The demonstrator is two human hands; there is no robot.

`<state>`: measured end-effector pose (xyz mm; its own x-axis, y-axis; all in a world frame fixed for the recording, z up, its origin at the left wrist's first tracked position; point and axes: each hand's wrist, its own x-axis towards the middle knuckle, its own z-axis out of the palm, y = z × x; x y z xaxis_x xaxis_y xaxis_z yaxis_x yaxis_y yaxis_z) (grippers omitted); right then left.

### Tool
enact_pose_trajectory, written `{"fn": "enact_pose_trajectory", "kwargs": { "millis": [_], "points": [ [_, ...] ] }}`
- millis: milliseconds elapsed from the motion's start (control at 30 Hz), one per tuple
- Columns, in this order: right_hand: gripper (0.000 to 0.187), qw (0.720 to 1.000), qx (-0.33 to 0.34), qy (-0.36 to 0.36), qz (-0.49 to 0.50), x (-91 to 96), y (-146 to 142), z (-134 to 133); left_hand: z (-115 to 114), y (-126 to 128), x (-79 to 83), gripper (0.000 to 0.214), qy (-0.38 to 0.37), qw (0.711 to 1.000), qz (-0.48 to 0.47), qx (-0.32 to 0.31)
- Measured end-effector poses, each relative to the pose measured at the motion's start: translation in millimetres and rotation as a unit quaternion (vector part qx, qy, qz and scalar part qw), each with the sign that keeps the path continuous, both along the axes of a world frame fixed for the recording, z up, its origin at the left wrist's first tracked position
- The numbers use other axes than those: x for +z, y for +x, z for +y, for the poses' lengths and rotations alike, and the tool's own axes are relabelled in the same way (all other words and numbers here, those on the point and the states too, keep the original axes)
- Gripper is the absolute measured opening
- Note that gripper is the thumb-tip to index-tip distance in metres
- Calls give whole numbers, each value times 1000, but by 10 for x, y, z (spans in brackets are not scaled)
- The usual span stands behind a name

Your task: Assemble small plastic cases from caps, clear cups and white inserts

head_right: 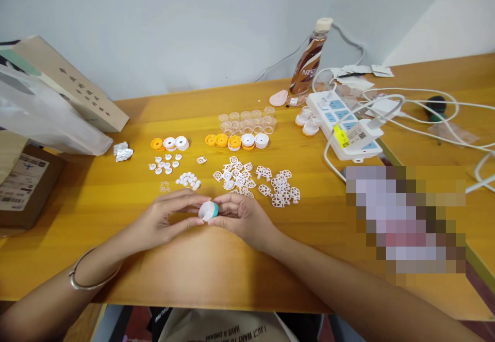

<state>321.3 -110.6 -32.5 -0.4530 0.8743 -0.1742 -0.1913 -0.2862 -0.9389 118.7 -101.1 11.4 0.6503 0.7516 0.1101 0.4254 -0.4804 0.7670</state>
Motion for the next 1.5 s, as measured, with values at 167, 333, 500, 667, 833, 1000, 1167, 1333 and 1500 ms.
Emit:
{"fn": "enact_pose_trajectory", "kwargs": {
  "millis": [167,333,500,667,833,1000,1167,1333,1500],
  "points": [
    [31,1000,-12,10,-7,-15,-25,-40,-14,-8,-38,31,83,995,51,-9],
    [30,999,-22,26,-23,-11,-43,-62,-26,10,-89,28,86,995,39,8],
    [27,1000,8,-5,-30,23,-37,-64,-1,4,-95,26,25,1000,12,14],
    [36,998,10,-59,4,56,-35,-79,56,-1,-97,24,-53,998,-29,20],
    [35,993,27,-79,79,-16,-13,-74,73,5,-58,22,-97,994,-46,32],
    [32,991,44,-89,84,-58,6,-54,71,20,-9,23,-125,991,-48,27],
    [30,994,57,-77,53,9,2,-35,66,39,1,23,-117,991,-52,48],
    [34,999,19,-44,20,22,-20,-72,41,41,13,24,-73,995,-41,52],
    [34,1000,-3,-19,5,42,-40,-93,20,33,38,26,-24,999,-11,34]
  ]
}}
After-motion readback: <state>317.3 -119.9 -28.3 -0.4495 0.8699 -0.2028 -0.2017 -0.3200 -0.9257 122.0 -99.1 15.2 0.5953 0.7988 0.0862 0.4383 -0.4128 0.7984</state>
